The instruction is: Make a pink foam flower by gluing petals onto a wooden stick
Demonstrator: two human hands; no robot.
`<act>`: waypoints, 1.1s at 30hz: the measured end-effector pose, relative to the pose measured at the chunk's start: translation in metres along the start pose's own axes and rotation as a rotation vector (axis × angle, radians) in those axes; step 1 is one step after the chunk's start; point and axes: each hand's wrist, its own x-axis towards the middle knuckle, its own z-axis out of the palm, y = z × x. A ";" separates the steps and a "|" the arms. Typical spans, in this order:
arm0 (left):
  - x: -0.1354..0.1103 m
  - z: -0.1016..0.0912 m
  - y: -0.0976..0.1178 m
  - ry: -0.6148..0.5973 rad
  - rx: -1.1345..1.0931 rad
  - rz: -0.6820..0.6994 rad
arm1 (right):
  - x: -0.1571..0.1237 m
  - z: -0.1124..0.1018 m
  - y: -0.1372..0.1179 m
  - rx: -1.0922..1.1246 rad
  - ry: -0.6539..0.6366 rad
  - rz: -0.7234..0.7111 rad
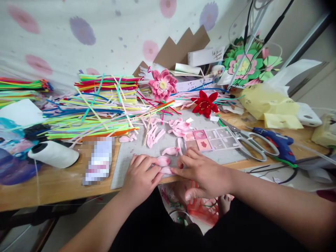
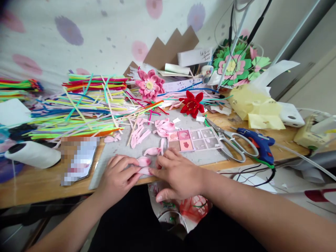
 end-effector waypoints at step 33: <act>0.014 -0.017 0.019 0.397 -0.018 0.209 | -0.005 -0.019 -0.017 0.377 0.297 0.014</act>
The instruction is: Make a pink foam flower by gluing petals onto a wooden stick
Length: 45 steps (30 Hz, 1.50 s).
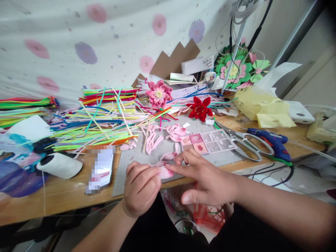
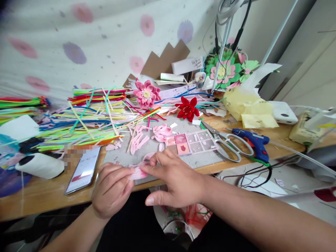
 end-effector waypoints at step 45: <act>-0.031 -0.011 -0.059 -0.489 0.061 -0.343 | -0.013 -0.033 0.021 -0.084 0.173 0.193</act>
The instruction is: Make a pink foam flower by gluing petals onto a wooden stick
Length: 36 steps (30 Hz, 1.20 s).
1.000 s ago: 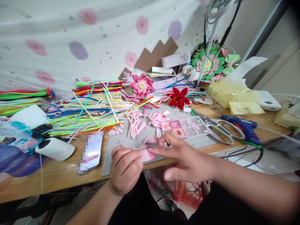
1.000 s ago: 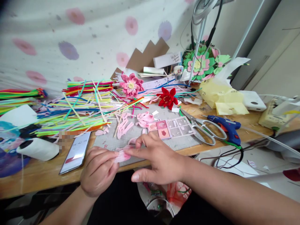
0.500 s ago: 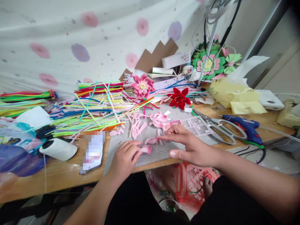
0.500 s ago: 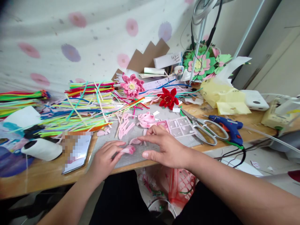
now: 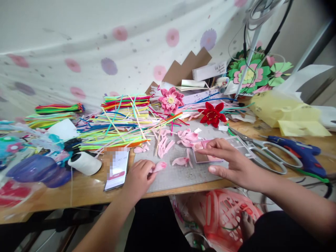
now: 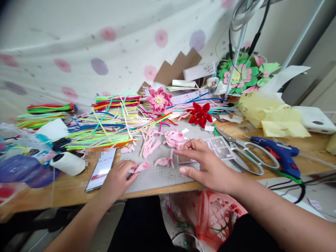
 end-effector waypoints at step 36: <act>0.027 -0.036 -0.043 0.106 -0.258 -0.659 | 0.012 -0.009 0.061 -0.758 -0.158 0.096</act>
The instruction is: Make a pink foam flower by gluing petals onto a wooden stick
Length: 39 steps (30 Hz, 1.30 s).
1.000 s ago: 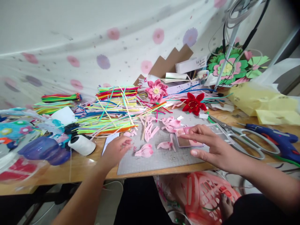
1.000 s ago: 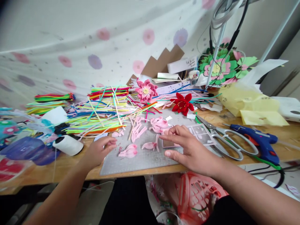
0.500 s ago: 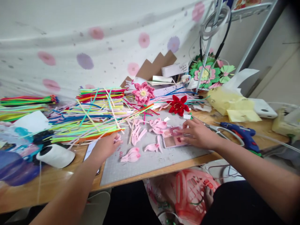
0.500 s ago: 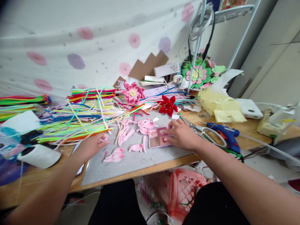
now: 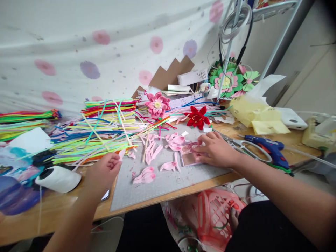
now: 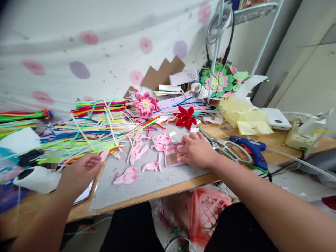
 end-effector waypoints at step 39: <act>-0.073 0.073 0.103 -0.306 -1.401 -0.599 | -0.004 -0.011 -0.001 0.100 0.024 0.051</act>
